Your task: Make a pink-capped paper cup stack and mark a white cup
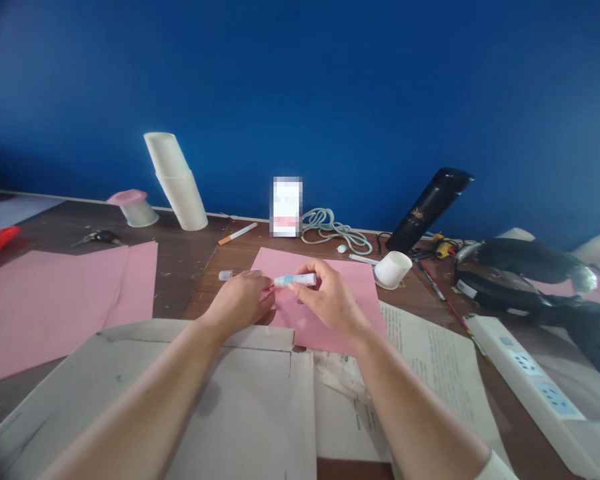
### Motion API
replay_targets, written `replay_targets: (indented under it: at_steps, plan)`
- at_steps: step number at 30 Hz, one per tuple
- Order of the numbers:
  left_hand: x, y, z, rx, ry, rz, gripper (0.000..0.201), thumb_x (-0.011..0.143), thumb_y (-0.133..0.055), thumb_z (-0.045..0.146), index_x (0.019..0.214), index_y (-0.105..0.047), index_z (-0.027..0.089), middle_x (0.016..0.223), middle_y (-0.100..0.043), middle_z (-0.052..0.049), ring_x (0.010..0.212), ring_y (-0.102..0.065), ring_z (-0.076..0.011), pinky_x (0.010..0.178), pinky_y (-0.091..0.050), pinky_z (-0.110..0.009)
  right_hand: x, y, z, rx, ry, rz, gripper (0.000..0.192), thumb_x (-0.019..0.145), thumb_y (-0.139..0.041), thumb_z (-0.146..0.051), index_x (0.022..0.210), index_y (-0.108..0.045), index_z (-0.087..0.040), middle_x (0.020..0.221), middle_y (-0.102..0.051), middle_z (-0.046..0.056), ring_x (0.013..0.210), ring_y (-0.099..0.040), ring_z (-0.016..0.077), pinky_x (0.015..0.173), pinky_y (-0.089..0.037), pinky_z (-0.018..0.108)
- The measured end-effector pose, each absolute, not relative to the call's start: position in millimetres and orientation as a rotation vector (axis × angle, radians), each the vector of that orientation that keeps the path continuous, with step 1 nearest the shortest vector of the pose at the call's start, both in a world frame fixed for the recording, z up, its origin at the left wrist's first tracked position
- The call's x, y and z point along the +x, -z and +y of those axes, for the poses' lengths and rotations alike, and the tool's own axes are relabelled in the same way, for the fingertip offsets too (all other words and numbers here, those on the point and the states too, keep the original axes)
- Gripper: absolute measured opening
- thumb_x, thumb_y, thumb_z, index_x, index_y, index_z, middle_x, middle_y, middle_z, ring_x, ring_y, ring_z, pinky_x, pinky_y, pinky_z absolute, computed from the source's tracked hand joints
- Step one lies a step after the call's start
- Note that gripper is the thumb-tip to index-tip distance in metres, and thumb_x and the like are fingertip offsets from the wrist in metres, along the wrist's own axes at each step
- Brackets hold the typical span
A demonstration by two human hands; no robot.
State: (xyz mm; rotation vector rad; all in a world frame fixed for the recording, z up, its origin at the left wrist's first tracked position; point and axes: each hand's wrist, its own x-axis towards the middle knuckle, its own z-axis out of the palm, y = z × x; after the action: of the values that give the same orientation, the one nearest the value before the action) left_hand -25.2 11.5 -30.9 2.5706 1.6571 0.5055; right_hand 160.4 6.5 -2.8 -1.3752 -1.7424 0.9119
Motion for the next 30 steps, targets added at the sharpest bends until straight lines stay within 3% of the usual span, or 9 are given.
replay_targets:
  at_steps: [15,20,25,30]
  plan:
    - [-37.0,48.1,31.2,2.119,-0.731,1.562,0.019,0.081,-0.049,0.023,0.076,-0.066,0.017,0.086,-0.065,-0.006,0.081,-0.059,-0.0186,0.071,-0.042,-0.029,154.9,10.0,6.5,-1.305,-0.845,-1.923,0.018,0.077,-0.063,-0.036,0.089,-0.063,-0.022,0.084,-0.066,0.001,0.07,-0.059,0.0144,0.062,-0.045,0.026]
    - [-36.5,49.1,31.7,2.138,-0.777,1.488,0.017,0.08,-0.051,0.02,0.077,-0.068,0.017,0.085,-0.065,-0.006,0.084,-0.059,-0.0188,0.075,-0.043,-0.028,151.7,14.1,3.7,-1.356,-0.937,-1.854,0.018,0.082,-0.057,-0.038,0.091,-0.058,-0.023,0.08,-0.067,0.0,0.064,-0.063,0.014,0.059,-0.049,0.025]
    - [-35.3,48.0,28.4,2.157,-0.766,1.485,0.017,0.079,-0.051,0.018,0.079,-0.068,0.017,0.088,-0.065,-0.007,0.083,-0.06,-0.018,0.076,-0.044,-0.028,147.2,16.4,0.6,-1.425,-0.715,-1.969,0.015,0.081,-0.059,-0.036,0.09,-0.059,-0.024,0.076,-0.069,-0.002,0.064,-0.064,0.0145,0.062,-0.047,0.027]
    - [-35.1,44.9,27.6,2.193,-0.721,1.536,0.02,0.081,-0.047,0.02,0.072,-0.064,0.016,0.083,-0.064,-0.006,0.079,-0.06,-0.0184,0.071,-0.044,-0.029,142.6,23.0,1.8,-1.392,-0.598,-2.057,0.017,0.083,-0.058,-0.037,0.096,-0.061,-0.026,0.084,-0.071,-0.001,0.071,-0.065,0.0147,0.065,-0.046,0.026]
